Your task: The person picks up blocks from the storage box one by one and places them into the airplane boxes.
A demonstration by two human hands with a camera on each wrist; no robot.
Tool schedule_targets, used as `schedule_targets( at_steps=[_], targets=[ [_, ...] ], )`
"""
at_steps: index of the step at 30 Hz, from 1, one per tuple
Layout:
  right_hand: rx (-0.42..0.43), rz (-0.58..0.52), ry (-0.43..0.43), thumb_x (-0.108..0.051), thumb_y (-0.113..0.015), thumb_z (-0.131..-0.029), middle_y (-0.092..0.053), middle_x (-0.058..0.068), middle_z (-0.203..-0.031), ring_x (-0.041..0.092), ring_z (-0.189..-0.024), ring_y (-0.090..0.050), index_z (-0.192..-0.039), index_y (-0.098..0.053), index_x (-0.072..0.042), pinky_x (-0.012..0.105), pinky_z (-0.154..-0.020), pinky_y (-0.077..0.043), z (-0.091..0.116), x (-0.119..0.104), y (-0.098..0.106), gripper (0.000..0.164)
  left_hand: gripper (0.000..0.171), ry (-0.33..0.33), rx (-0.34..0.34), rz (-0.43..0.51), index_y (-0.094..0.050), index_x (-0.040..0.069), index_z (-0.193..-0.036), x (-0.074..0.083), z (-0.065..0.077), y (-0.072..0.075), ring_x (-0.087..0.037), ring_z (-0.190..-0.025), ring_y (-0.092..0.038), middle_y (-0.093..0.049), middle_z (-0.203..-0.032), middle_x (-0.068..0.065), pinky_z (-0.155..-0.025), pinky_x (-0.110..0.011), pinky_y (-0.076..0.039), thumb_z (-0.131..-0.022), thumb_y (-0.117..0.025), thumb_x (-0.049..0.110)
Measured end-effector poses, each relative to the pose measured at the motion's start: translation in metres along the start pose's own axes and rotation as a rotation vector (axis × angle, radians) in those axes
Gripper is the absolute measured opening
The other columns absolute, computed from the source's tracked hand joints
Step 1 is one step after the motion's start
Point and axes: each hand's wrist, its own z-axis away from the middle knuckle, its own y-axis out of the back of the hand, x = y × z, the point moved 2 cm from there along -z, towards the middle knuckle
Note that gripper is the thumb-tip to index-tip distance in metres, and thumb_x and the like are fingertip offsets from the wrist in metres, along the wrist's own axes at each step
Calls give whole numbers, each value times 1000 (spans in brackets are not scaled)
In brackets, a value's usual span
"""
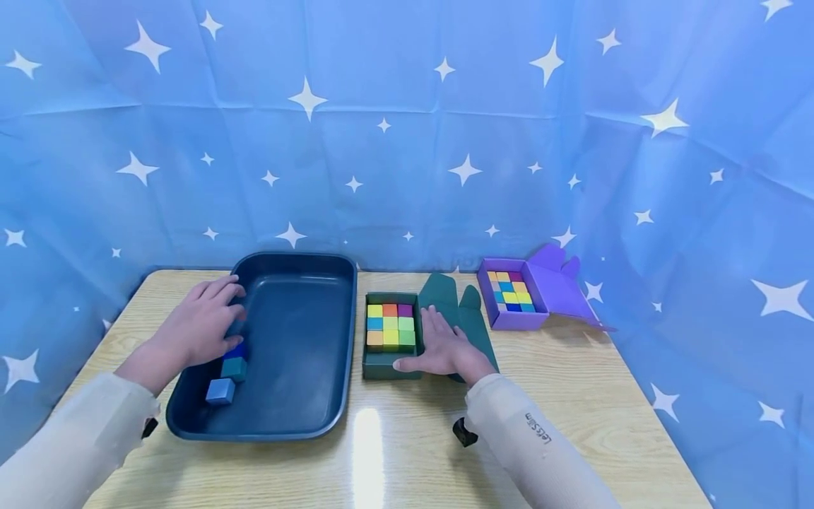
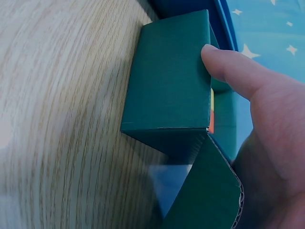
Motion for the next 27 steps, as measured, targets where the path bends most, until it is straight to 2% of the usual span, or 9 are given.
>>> schedule_targets(
  at_steps=[5,14,27],
  targets=[
    [1,-8,0,-70,-59,-81,11,9,-166,27,-154,8,-156,9,-11,57,-123,-3,0,1,-1,117,30,-18,-21,-41,-72,10,-87,-2,10,-12,-44,-137,-35,-58,-129,-22,-113,-62,-29,-71,-85,31],
    [2,-18,10,-70,-59,-81,10,9,-166,27,-154,7,-156,9,-11,57,-123,-3,-1,1,-2,118,29,-35,-55,-121,-74,9,-85,-4,15,-25,-45,-135,-40,-60,-127,-22,-113,-60,-32,-69,-86,31],
    [1,-14,23,-70,-60,-80,10,9,-166,28,-154,5,-157,7,-13,58,-123,-4,-3,6,0,117,27,-19,-68,-115,-74,9,-86,-7,13,-31,-45,-136,-39,-60,-127,-22,-113,-61,-31,-72,-85,30]
  ],
)
